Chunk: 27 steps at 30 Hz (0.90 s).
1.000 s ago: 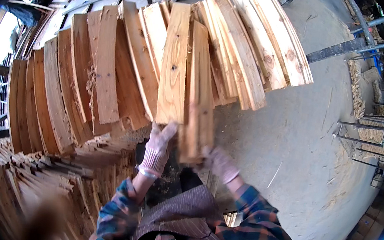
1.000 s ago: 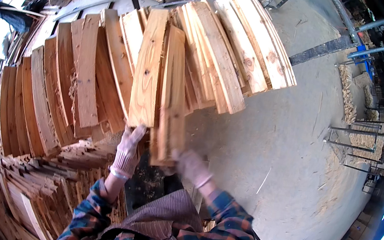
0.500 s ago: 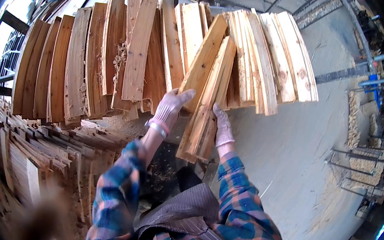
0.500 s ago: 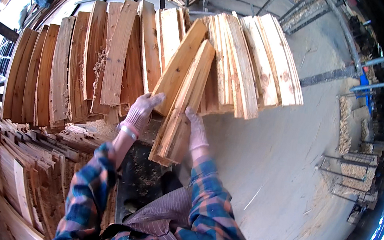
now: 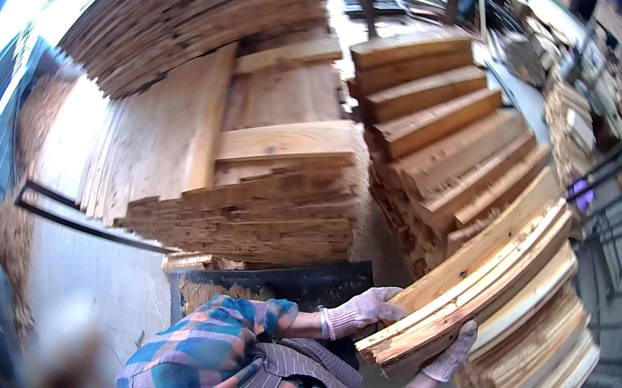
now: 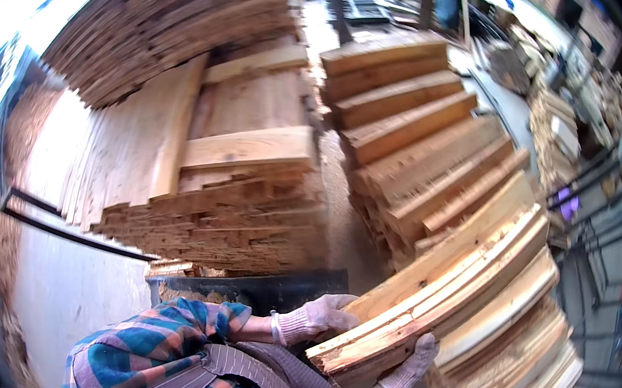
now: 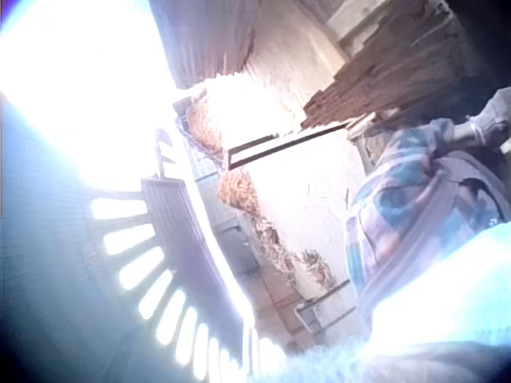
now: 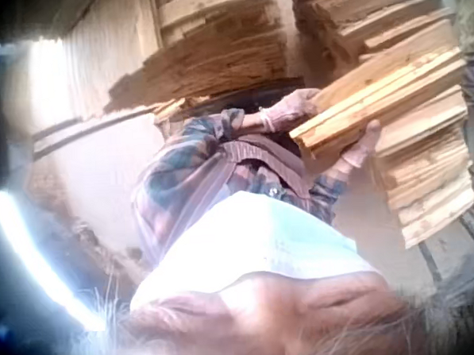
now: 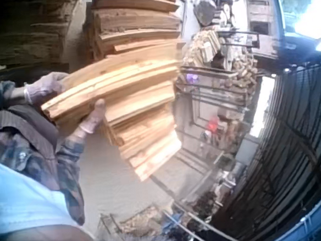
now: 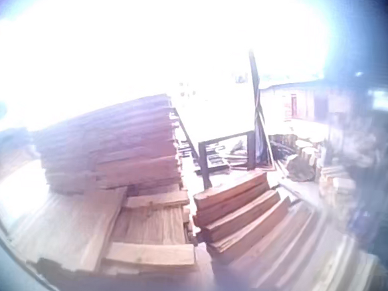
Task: The person picks up wooden planks from a pile and stacks them onto a growing stack. The person handles the planks one by one or in small groups, aligning them carefully on the pile.
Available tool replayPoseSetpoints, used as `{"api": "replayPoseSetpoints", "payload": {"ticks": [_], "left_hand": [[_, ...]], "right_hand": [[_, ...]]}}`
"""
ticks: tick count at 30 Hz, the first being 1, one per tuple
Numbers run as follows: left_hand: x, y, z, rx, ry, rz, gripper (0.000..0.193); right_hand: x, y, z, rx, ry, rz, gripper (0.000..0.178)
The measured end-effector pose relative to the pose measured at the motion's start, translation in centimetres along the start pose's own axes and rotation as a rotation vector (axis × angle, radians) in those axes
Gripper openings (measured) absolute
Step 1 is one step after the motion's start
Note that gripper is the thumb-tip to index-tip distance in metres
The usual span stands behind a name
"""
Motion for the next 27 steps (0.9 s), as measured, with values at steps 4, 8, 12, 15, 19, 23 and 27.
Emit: {"api": "replayPoseSetpoints", "payload": {"ticks": [4,8,12,15,19,23,27], "left_hand": [[-9.7,2.8,-8.1,-0.126,-0.316,-0.171,0.054],[-19.1,9.5,-15.2,-0.292,-0.657,-0.136,0.046],[-26.5,15.8,-16.8,-0.597,-0.542,0.435,0.049],[-27.9,18.9,-22.4,-0.683,-0.635,0.656,0.055],[-31.8,21.2,-28.2,-0.675,-1.018,0.650,0.068],[-39.6,23.6,-23.0,-0.997,-0.882,1.242,0.076],[-39.6,25.5,-17.8,-1.031,-0.255,1.773,0.075]], "right_hand": [[2.7,-12.4,2.0,0.282,0.006,-0.273,0.076],[6.8,-31.6,2.2,0.658,0.131,-0.350,0.081],[5.9,-46.4,7.8,0.892,0.344,-0.955,0.070],[4.9,-51.4,8.3,0.701,0.547,-1.511,0.080],[6.9,-56.0,3.4,0.497,0.791,-1.628,0.097],[4.3,-58.1,4.0,0.314,0.646,-1.951,0.097],[5.8,-56.4,7.0,0.647,0.544,-1.399,0.086]]}}
Point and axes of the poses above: each hand's wrist, its own z-axis towards the middle knuckle, its own y-axis out of the back of the hand, x = y × z, the point moved 6 cm from there along z, towards the middle knuckle, and after that the axes turned 12 degrees about -z, right-handed, at the moved point
